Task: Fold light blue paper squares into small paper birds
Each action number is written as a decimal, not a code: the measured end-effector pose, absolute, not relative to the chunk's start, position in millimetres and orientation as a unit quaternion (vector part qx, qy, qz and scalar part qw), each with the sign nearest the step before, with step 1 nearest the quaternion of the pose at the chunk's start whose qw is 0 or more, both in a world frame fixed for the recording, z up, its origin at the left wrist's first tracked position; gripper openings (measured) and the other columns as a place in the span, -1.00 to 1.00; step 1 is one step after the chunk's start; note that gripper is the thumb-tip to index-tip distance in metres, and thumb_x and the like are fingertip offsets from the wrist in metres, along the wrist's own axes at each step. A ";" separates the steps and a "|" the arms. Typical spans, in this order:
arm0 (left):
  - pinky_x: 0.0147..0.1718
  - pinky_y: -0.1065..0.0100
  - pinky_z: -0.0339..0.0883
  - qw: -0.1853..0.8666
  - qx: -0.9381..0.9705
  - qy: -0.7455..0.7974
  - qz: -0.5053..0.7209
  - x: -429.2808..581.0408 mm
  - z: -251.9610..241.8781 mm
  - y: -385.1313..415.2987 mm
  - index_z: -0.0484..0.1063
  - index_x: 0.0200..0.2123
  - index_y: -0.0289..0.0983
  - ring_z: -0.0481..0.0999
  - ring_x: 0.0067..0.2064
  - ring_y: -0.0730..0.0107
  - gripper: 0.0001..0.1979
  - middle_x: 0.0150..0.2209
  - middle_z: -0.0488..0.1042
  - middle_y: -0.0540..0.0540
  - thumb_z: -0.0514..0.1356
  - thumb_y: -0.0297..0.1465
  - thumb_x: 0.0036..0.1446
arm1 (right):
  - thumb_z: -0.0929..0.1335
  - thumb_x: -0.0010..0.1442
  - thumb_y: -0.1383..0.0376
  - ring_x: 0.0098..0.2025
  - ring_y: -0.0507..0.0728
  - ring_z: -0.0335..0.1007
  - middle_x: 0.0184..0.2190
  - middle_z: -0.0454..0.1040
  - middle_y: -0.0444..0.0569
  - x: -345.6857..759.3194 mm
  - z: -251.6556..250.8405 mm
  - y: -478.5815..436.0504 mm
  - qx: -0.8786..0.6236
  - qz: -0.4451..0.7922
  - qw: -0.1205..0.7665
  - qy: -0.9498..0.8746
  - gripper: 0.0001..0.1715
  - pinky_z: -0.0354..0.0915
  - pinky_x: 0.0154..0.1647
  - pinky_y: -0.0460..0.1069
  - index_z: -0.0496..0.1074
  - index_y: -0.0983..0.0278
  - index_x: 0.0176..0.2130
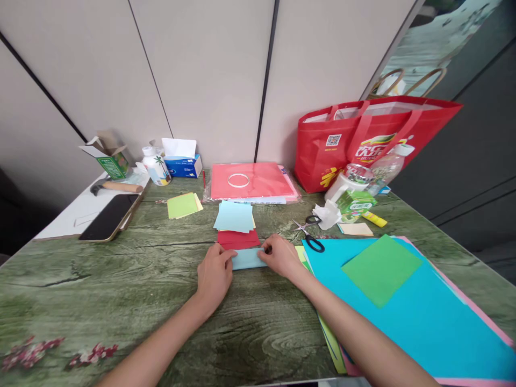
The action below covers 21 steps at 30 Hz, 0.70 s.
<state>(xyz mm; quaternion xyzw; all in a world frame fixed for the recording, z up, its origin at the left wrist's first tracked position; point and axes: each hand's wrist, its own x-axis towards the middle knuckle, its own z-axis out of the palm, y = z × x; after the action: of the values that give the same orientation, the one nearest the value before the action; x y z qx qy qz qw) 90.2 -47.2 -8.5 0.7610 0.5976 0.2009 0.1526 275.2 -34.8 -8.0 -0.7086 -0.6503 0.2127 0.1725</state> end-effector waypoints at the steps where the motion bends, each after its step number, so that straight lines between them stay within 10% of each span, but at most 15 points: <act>1: -0.42 0.39 0.18 0.144 0.767 0.596 0.192 89.9 -9.1 -47.6 0.54 -0.21 -0.19 0.36 -0.32 0.35 -0.68 -0.35 0.35 -0.09 0.02 -0.53 0.14 | 0.35 0.00 0.32 -0.29 0.13 0.37 -0.34 0.47 -0.01 275.0 -8.0 -35.6 -0.707 0.212 0.172 -0.652 -0.95 0.10 -0.36 -0.06 0.43 0.27 -0.44; 16: -0.20 0.21 0.28 0.055 0.930 0.362 0.028 82.1 -1.3 -37.2 0.38 -0.26 -0.38 0.30 -0.17 0.17 -0.75 -0.24 0.34 -0.22 -0.04 -0.67 0.12 | 0.30 0.19 0.32 -0.45 0.02 0.33 -0.18 0.36 0.01 285.5 -14.6 -51.0 -0.625 0.181 0.200 -0.732 -0.87 0.25 -0.37 -0.07 0.45 0.24 -0.26; 21: -0.22 0.24 0.25 0.037 0.945 0.323 0.030 81.1 0.8 -36.6 0.34 -0.10 -0.36 0.30 -0.21 0.20 -0.74 -0.24 0.34 -0.19 -0.07 -0.56 0.23 | 0.26 0.22 0.41 -0.15 0.16 0.37 -0.16 0.44 0.05 288.0 -18.4 -55.9 -0.546 0.099 0.239 -0.797 -0.78 0.34 -0.16 0.03 0.49 0.23 -0.23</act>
<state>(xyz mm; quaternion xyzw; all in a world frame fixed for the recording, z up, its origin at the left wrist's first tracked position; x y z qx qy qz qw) 81.1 -36.6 0.8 0.9450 0.3235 0.0304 0.0373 288.0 -55.9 -18.4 -0.5456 -0.7971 0.0991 0.2391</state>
